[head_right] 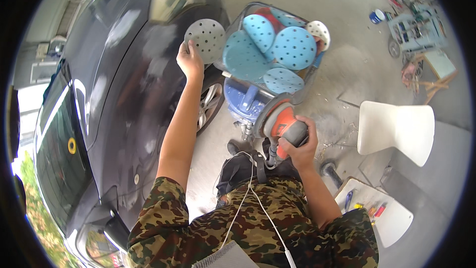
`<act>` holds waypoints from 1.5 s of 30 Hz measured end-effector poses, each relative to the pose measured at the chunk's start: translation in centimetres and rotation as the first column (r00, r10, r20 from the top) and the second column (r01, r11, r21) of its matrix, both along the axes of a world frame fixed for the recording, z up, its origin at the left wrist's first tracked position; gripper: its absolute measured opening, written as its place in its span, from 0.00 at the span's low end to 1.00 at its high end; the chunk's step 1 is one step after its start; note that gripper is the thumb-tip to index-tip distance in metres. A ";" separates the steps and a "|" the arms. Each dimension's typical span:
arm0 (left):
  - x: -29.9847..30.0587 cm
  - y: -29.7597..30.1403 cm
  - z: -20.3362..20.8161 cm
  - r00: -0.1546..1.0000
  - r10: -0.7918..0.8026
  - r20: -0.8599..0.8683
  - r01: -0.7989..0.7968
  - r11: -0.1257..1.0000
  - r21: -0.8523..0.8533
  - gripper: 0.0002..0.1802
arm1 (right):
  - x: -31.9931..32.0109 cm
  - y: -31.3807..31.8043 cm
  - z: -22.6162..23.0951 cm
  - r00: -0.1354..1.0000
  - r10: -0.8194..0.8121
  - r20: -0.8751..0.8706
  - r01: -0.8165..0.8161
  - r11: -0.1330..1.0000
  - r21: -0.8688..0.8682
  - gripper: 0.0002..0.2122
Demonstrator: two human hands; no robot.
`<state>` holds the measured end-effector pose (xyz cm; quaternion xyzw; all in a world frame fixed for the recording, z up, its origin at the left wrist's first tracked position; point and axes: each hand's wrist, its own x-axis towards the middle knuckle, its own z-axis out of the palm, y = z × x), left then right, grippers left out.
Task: The person uses an orbital sander to sand the rear bumper and side panels of a grey car. They kneel to reach the lower bumper, then stand to work on the side, and briefly change the sanding disc before continuing.
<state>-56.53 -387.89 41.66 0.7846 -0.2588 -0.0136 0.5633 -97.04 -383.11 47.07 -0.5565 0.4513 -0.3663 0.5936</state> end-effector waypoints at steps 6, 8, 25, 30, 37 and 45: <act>-1.0 11.3 4.0 0.631 -0.371 -0.682 -0.233 0.747 -0.622 0.20 | 3.3 2.2 0.0 0.996 0.030 0.080 -0.034 0.998 0.055 0.32; -2.1 15.8 5.5 0.536 -0.493 -0.686 -0.208 0.710 -0.673 0.30 | 5.1 3.6 0.5 0.995 0.067 0.078 -0.066 0.998 -0.016 0.32; -11.5 47.9 18.5 0.656 -0.670 0.347 0.725 0.687 -0.045 0.30 | 17.6 22.7 7.2 0.661 -0.040 0.749 -0.289 0.908 0.304 0.34; -14.3 49.8 19.8 0.596 -0.648 0.474 0.645 0.738 0.199 0.36 | 16.6 24.9 6.7 0.632 -0.084 0.770 -0.351 0.856 0.381 0.35; -20.6 50.5 19.8 0.721 -0.653 -0.231 0.353 0.634 -0.688 0.42 | 13.3 24.7 6.0 0.664 -0.090 0.742 -0.341 0.847 0.408 0.38; -19.7 45.4 19.9 0.726 -0.460 0.511 0.493 0.866 0.079 0.34 | 10.1 24.9 6.2 0.568 0.057 0.821 -0.484 0.830 0.278 0.42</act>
